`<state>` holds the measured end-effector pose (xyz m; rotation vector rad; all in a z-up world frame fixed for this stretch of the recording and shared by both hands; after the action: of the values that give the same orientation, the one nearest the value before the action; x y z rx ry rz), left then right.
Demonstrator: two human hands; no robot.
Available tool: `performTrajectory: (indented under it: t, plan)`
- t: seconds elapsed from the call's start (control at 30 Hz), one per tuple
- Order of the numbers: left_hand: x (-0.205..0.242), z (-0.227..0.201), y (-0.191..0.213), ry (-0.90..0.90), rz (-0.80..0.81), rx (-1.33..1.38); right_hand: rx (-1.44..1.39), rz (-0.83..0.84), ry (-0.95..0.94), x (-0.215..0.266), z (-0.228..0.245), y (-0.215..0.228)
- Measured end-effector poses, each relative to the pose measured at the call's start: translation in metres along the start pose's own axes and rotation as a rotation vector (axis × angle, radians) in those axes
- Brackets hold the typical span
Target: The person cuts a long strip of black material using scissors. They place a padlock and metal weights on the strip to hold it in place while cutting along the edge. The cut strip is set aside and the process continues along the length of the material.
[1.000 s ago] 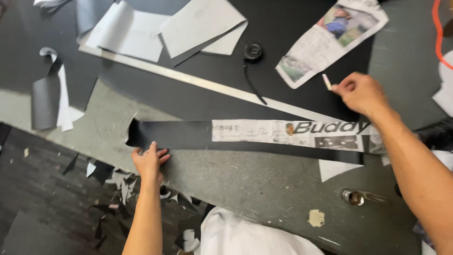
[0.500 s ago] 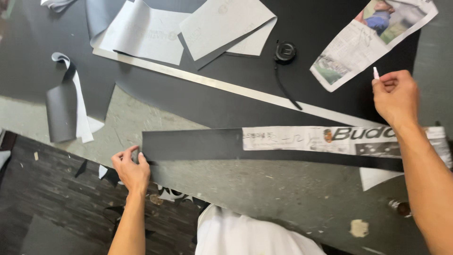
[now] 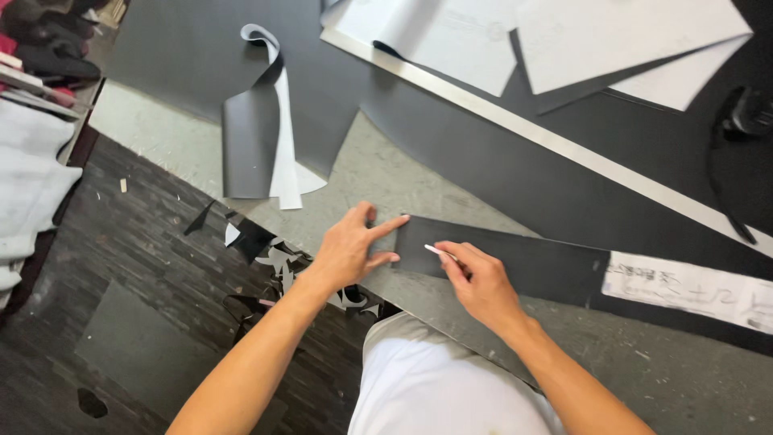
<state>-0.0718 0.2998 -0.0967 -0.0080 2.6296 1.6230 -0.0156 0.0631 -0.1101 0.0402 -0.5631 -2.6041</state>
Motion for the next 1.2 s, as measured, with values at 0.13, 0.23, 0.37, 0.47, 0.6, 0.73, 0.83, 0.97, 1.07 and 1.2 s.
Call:
performTrajectory:
  t: [0.13, 0.23, 0.37, 0.47, 0.6, 0.73, 0.83, 0.97, 1.07, 1.2]
  plan:
    - [-0.002, 0.007, 0.000, -0.021, -0.042, 0.086, 0.187, -0.092, 0.185, -0.023, 0.021, -0.028]
    - [0.000, 0.011, -0.002, 0.002, -0.041, 0.144, 0.282, -0.107, 0.241, -0.030, 0.021, -0.038]
    - [-0.001, 0.013, -0.004, 0.043, -0.012, 0.169, 0.328, -0.113, 0.258, -0.027, 0.024, -0.047]
    - [-0.002, 0.013, -0.003, 0.031, -0.020, 0.163, 0.310, -0.014, 0.035, -0.021, 0.031, -0.047]
    - [-0.002, 0.013, -0.005, 0.051, -0.008, 0.162, 0.229, 0.001, -0.049, -0.030, 0.041, -0.048]
    - [0.001, 0.014, -0.006, 0.057, 0.008, 0.149, 0.363, -0.074, 0.060, -0.033, 0.042, -0.044]
    - [0.000, 0.014, -0.007, 0.069, 0.012, 0.146, 0.412, -0.145, 0.042, -0.019, 0.040, -0.038]
    - [0.000, 0.014, -0.006, 0.054, -0.008, 0.143, 0.353, -0.065, 0.044, -0.003, 0.036, -0.049]
    - [-0.001, 0.012, -0.005, 0.072, 0.036, 0.142, 0.334, 0.037, 0.105, -0.001, 0.031, -0.038]
    - [-0.001, -0.001, -0.010, 0.069, -0.002, 0.028, 0.371, -0.095, -0.064, 0.005, 0.026, 0.011]
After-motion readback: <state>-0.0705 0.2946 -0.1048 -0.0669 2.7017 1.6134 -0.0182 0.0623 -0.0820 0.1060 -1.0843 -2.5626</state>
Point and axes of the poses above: each hand's wrist, its own x-axis away from the middle knuckle, its own y-axis out of the back of the hand, z = x × y, the point moved 2 cm from there along -x, towards the middle knuckle, and after that the axes turned 6 degrees about -z, right-handed, at the moved point
